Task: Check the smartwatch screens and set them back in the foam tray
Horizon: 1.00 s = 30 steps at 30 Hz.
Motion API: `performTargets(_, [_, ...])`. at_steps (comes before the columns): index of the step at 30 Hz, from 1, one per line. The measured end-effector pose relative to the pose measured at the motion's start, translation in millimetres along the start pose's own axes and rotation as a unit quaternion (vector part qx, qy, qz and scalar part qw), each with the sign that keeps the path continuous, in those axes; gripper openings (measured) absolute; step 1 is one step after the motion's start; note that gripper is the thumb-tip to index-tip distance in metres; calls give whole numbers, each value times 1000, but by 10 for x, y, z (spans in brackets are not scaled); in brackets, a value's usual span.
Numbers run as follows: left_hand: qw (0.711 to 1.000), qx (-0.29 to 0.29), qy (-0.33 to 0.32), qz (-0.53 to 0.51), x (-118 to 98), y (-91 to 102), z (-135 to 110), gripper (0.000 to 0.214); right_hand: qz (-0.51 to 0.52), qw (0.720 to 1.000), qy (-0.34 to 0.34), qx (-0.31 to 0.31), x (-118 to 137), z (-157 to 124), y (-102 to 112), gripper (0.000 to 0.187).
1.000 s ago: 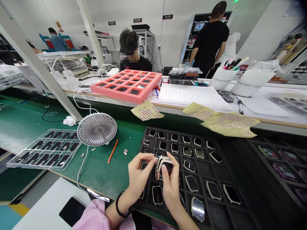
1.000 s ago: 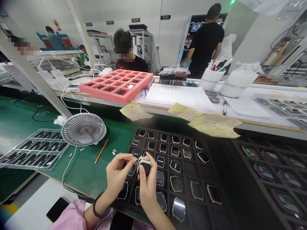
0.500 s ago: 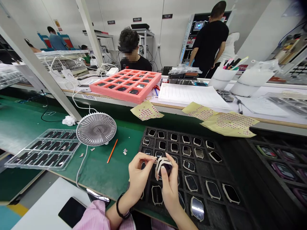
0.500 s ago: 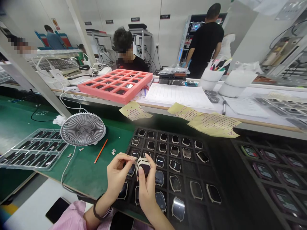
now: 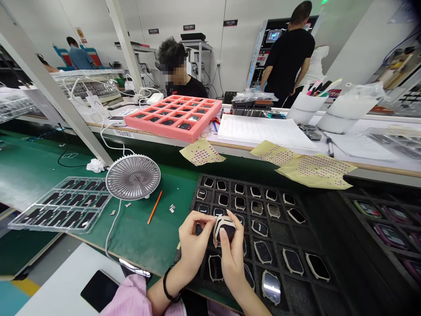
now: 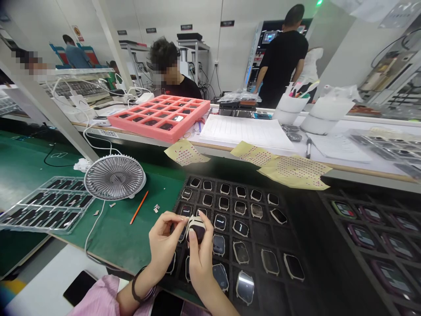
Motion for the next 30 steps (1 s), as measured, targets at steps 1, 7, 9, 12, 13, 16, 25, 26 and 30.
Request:
performTargets(1, [1000, -4, -12, -12, 11, -14, -21, 7, -5, 1000, 9, 0, -17, -8, -5, 45])
performTargets(7, [963, 2, 132, -234, 134, -154, -103, 15, 33, 999, 40, -3, -111, -44, 7, 41])
performTargets(9, [914, 53, 218, -338, 155, -235, -137, 24, 63, 997, 45, 5, -124, -51, 23, 40])
performTargets(12, [831, 130, 308, -446, 158, -318, -209, 34, 101, 994, 45, 23, -132, -60, 41, 39])
performTargets(13, [810, 145, 327, -465, 163, -328, -232, 34, 109, 993, 39, 27, -138, -64, 43, 39])
performTargets(16, [784, 161, 354, -483, 189, -331, -274, 36, 131, 991, -1, 35, -170, -73, 27, 40])
performTargets(25, [814, 111, 413, -393, 338, -355, -233, 40, 282, 944, -166, -42, -105, 26, -134, 54])
performTargets(26, [808, 107, 423, -395, 363, -359, -236, 41, 294, 940, -167, -41, -85, 37, -144, 56])
performTargets(30, [815, 106, 431, -374, 418, -343, -243, 41, 305, 936, -170, -30, -90, 33, -143, 57])
Point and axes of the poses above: each hand's wrist, its own z-axis towards the middle knuckle, its own y-axis out of the back of the hand, x = y × z, the point moved 4 cm from there along z, towards the middle knuckle, and after that the axes turned 3 degrees about y, right-handed, at the moved point
